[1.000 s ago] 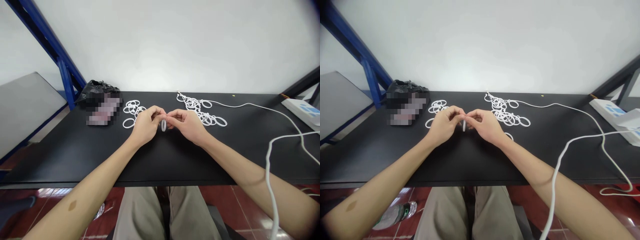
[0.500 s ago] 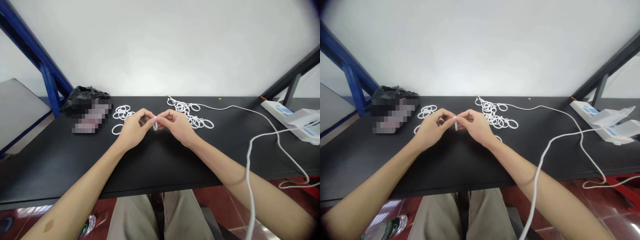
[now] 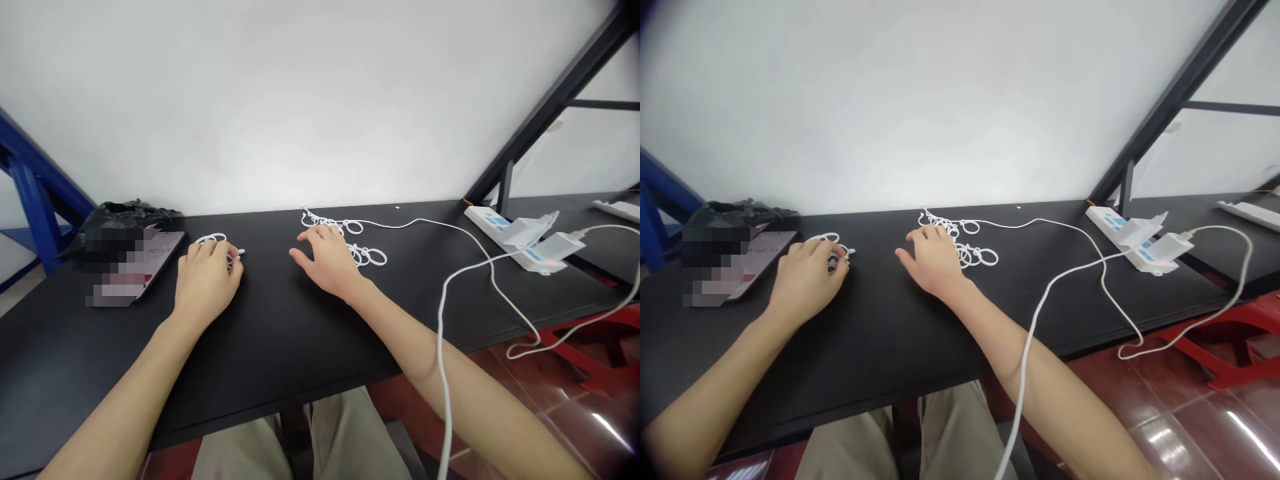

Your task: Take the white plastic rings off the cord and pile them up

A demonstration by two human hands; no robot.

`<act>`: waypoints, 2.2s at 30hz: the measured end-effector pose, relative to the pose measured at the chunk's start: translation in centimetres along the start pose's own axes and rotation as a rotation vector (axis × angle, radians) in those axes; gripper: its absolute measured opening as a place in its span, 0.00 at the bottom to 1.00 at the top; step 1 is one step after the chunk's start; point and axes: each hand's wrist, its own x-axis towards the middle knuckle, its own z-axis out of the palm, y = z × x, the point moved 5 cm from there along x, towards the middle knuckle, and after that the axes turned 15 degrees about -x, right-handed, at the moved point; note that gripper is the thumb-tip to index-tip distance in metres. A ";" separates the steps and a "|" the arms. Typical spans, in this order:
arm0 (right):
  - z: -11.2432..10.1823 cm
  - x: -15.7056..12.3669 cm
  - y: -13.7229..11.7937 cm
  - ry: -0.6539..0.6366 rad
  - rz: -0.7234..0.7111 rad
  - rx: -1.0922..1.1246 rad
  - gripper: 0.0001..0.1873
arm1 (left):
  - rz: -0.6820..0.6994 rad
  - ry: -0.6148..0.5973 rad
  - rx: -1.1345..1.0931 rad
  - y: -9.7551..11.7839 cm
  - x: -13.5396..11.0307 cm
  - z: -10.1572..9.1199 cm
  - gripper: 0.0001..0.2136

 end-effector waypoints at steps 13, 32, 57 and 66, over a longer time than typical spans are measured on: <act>2.9 2.9 4.6 -0.168 0.090 -0.275 0.32 | -0.026 -0.016 -0.022 -0.5 0.5 0.4 0.12; 2.5 2.9 3.6 -0.086 -0.024 -0.283 0.10 | -0.034 0.000 -0.015 -0.7 0.7 0.7 0.11; -0.5 0.3 -3.2 0.081 -0.400 0.385 0.08 | -0.450 -0.134 -1.358 1.5 0.1 1.4 0.21; 0.2 0.3 -3.0 -0.024 -0.210 0.630 0.07 | -0.328 -0.218 -1.171 2.1 0.0 1.4 0.18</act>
